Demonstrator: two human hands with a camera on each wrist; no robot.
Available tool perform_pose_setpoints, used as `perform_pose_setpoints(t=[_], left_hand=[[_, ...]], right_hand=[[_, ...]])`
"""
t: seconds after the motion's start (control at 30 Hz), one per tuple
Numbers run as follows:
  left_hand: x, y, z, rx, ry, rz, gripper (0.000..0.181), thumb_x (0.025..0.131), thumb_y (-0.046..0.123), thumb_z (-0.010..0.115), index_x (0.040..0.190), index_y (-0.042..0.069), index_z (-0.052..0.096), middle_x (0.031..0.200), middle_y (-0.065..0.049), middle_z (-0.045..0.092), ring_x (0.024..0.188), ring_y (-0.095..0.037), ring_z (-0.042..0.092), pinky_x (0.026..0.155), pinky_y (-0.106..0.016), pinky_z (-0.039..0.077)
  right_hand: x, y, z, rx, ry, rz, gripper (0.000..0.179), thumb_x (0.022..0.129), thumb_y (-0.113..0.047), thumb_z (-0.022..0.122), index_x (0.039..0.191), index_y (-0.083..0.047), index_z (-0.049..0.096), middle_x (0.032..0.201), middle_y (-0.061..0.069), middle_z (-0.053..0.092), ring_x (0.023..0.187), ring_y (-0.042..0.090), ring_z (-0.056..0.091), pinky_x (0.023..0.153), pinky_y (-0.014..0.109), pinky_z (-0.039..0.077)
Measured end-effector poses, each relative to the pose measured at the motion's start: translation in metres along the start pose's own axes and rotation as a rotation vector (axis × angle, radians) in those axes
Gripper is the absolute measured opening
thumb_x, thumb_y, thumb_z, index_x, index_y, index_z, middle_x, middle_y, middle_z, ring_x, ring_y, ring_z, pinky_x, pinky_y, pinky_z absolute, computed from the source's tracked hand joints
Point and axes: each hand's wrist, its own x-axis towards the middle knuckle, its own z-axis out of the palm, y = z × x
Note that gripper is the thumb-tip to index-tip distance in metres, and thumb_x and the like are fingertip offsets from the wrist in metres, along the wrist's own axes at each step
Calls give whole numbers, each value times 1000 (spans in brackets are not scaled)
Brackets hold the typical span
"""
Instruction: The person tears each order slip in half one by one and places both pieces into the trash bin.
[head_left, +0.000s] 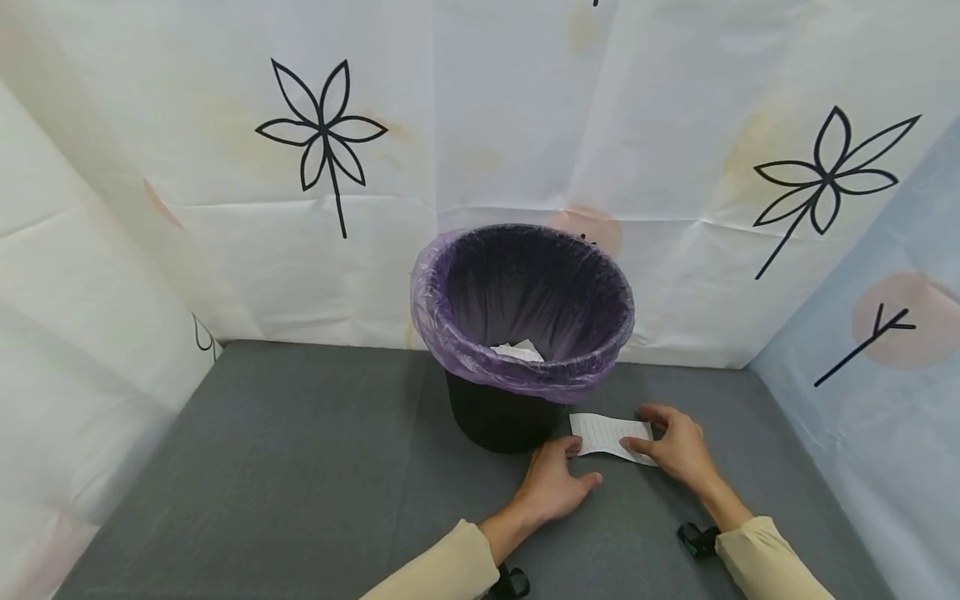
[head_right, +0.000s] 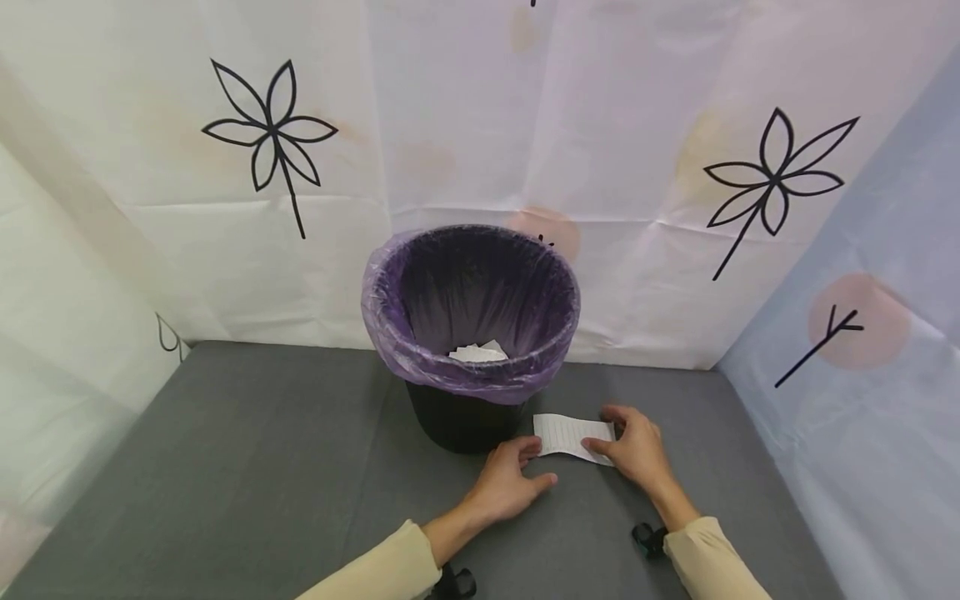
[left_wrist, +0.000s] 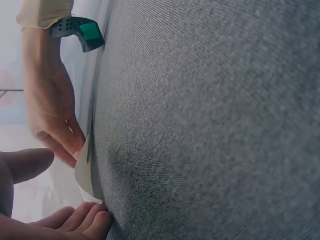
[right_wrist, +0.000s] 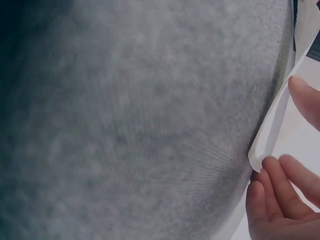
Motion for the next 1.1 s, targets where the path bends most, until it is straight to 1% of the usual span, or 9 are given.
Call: perform_pose_setpoints(t=[0.17,0.27,0.33,0.4,0.5,0.63,0.77,0.9,1.1], left_hand=[[-3,-1,-2,-12,4,19,43,86,17,81,122,-1,67,110,-3,69,104,-20,64,94,-35,50],[-4,-2,-3,-22,-2,22,36,85,14,80,115,-1,69,102,0,69,97,-17,64,89,-32,51],[-4,-2,-5,-32,-9,31,32,85,12,79,112,-1,69,99,0,69,94,-15,66,86,-29,52],[-4,-3,-6,-45,-11,41,30,84,9,79,110,-2,70,98,-2,70,91,-15,67,83,-27,52],[-3,-4,-8,-55,-20,59,27,83,8,80,106,-2,71,93,-3,71,86,-14,69,79,-24,53],[-2,-4,-9,-61,-32,50,25,82,9,80,104,-1,72,89,0,71,83,-12,68,77,-23,53],[-2,-5,-11,-83,-37,38,23,83,9,80,103,0,72,89,1,70,82,-9,66,75,-23,53],[-2,-7,-12,-109,-3,51,22,83,6,79,103,0,73,90,1,70,80,-7,66,75,-22,53],[-3,-10,-11,-117,94,89,27,84,5,77,109,-1,71,99,-3,69,91,-18,67,84,-27,54]], right_hand=[[-1,-1,-2,-21,-21,-24,56,76,-22,91,117,8,69,110,23,71,102,43,66,84,56,52],[0,0,-3,-20,-49,-20,50,74,-21,93,111,5,72,99,15,72,89,32,65,73,44,51],[0,0,-3,-12,-70,-12,46,73,-19,93,108,4,73,94,10,71,81,24,61,67,36,47],[0,0,-4,1,-93,-11,44,72,-17,93,106,3,74,93,8,69,77,19,57,64,31,44],[1,0,-5,20,-127,-12,45,71,-14,93,107,4,73,93,10,69,75,17,56,62,29,43],[2,1,-4,57,-165,-6,43,72,-12,92,107,5,72,92,10,70,73,17,57,60,29,44],[2,3,-3,104,-186,-23,25,80,-7,86,99,3,73,84,5,69,68,14,56,58,27,45],[0,5,-5,161,-224,-60,10,86,-3,79,92,1,72,79,4,66,67,11,58,59,26,48],[-2,5,-8,249,-336,-110,9,90,-4,76,92,2,69,83,7,66,72,10,61,63,26,51]])
